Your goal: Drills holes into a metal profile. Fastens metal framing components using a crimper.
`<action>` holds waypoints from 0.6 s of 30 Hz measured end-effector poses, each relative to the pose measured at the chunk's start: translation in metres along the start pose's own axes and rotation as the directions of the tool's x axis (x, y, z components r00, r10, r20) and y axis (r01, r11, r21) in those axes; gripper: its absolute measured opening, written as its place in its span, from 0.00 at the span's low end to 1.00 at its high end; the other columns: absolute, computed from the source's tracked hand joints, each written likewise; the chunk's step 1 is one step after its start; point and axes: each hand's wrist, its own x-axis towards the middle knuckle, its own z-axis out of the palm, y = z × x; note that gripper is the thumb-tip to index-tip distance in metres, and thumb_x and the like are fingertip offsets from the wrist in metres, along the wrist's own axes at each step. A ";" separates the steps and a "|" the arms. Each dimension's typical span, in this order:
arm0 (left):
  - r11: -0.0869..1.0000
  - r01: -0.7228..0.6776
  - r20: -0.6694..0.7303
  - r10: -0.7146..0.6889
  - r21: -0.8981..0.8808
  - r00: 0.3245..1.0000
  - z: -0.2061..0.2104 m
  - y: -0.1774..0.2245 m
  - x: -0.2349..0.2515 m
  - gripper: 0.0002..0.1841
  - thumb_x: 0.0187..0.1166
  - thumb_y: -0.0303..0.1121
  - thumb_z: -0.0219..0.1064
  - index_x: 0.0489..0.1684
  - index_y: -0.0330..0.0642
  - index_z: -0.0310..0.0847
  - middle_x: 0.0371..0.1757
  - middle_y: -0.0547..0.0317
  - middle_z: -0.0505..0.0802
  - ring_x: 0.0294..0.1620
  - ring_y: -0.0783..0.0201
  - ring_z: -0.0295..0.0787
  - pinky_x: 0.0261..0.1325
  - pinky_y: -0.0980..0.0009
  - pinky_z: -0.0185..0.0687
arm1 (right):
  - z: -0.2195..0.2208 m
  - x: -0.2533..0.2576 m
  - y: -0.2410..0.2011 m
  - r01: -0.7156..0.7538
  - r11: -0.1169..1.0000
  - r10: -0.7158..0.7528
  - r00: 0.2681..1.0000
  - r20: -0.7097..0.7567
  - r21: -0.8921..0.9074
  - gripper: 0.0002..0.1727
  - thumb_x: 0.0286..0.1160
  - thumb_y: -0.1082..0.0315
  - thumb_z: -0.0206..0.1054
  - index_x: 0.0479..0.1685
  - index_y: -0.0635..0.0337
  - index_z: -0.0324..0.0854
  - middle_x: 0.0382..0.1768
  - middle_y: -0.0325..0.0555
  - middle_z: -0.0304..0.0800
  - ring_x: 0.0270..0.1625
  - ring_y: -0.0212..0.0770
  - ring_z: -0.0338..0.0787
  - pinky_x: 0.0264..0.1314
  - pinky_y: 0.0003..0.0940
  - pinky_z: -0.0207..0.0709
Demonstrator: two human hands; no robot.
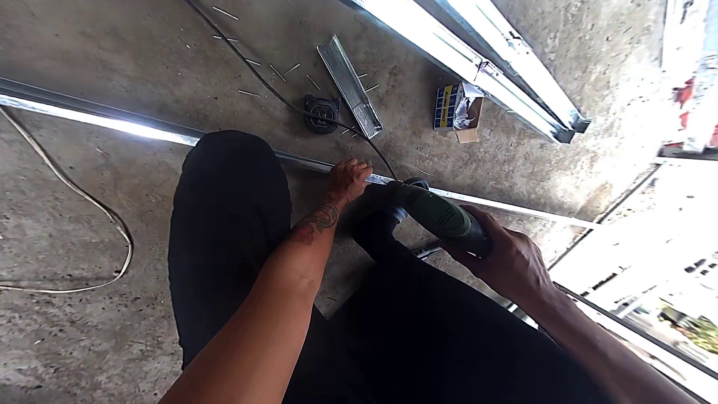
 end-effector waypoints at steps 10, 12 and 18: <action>1.000 -0.004 -0.010 0.004 0.005 1.000 0.002 -0.001 -0.001 0.11 0.80 0.41 0.70 0.44 0.42 0.88 0.44 0.52 0.93 0.51 0.47 0.89 0.52 0.51 0.81 | 0.003 -0.004 -0.006 0.048 0.997 -0.048 0.999 -0.003 -0.059 0.43 0.67 0.31 0.68 0.81 0.46 0.76 0.36 0.57 0.93 0.31 0.61 0.93 0.29 0.62 0.81; 1.000 -0.004 -0.013 0.004 0.007 1.000 0.001 -0.002 0.000 0.11 0.81 0.41 0.69 0.44 0.42 0.88 0.44 0.52 0.93 0.51 0.47 0.89 0.52 0.51 0.81 | 0.004 -0.004 -0.005 0.048 0.998 -0.049 0.999 -0.011 -0.051 0.43 0.67 0.31 0.69 0.80 0.47 0.76 0.35 0.57 0.93 0.31 0.61 0.93 0.29 0.62 0.81; 1.000 0.001 -0.003 -0.001 0.009 1.000 0.001 0.000 0.000 0.12 0.81 0.41 0.69 0.45 0.42 0.88 0.44 0.52 0.93 0.51 0.48 0.89 0.53 0.52 0.80 | 0.003 -0.001 -0.003 0.013 0.999 -0.013 1.000 -0.009 -0.035 0.45 0.65 0.29 0.69 0.80 0.46 0.76 0.35 0.57 0.93 0.34 0.61 0.93 0.32 0.63 0.82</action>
